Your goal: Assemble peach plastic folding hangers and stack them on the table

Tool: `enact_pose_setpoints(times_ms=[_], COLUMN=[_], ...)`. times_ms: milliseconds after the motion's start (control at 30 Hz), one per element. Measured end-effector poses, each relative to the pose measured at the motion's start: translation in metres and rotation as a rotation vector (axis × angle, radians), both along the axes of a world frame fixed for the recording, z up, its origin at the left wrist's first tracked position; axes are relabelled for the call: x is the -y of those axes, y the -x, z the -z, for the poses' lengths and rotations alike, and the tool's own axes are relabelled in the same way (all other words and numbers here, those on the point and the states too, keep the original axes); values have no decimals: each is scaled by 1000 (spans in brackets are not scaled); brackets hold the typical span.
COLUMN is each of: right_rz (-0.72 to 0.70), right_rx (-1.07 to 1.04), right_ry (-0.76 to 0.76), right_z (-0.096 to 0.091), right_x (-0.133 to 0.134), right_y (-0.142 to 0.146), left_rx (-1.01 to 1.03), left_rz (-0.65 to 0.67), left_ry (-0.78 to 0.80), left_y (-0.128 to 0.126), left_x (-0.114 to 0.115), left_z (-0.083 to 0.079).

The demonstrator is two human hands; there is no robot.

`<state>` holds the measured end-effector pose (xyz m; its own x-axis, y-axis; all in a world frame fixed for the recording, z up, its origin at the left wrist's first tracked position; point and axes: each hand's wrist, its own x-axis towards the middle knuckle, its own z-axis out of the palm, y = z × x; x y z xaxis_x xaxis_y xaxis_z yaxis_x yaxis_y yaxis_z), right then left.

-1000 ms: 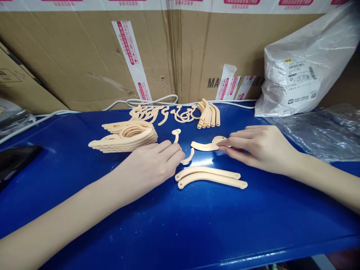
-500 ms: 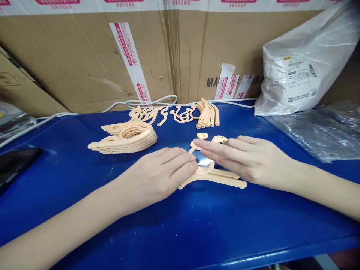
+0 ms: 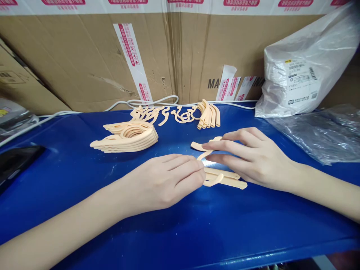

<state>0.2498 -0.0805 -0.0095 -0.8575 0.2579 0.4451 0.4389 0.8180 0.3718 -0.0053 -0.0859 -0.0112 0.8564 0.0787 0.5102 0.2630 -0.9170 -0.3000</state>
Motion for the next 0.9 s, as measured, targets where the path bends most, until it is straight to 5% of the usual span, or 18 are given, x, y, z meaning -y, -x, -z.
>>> enact_pose_setpoints(times_ms=[233, 667, 900], right_rz=[2, 242, 214], right_rx=[-27, -724, -780], right_ry=[133, 1176, 1283], right_z=[2, 3, 4], right_x=[2, -15, -15], right_y=[0, -10, -4], left_rx=[-13, -74, -140], left_rz=[-36, -161, -200], left_ry=[31, 254, 441], left_y=[1, 10, 8], left_x=[-3, 4, 2], left_z=[2, 2, 5])
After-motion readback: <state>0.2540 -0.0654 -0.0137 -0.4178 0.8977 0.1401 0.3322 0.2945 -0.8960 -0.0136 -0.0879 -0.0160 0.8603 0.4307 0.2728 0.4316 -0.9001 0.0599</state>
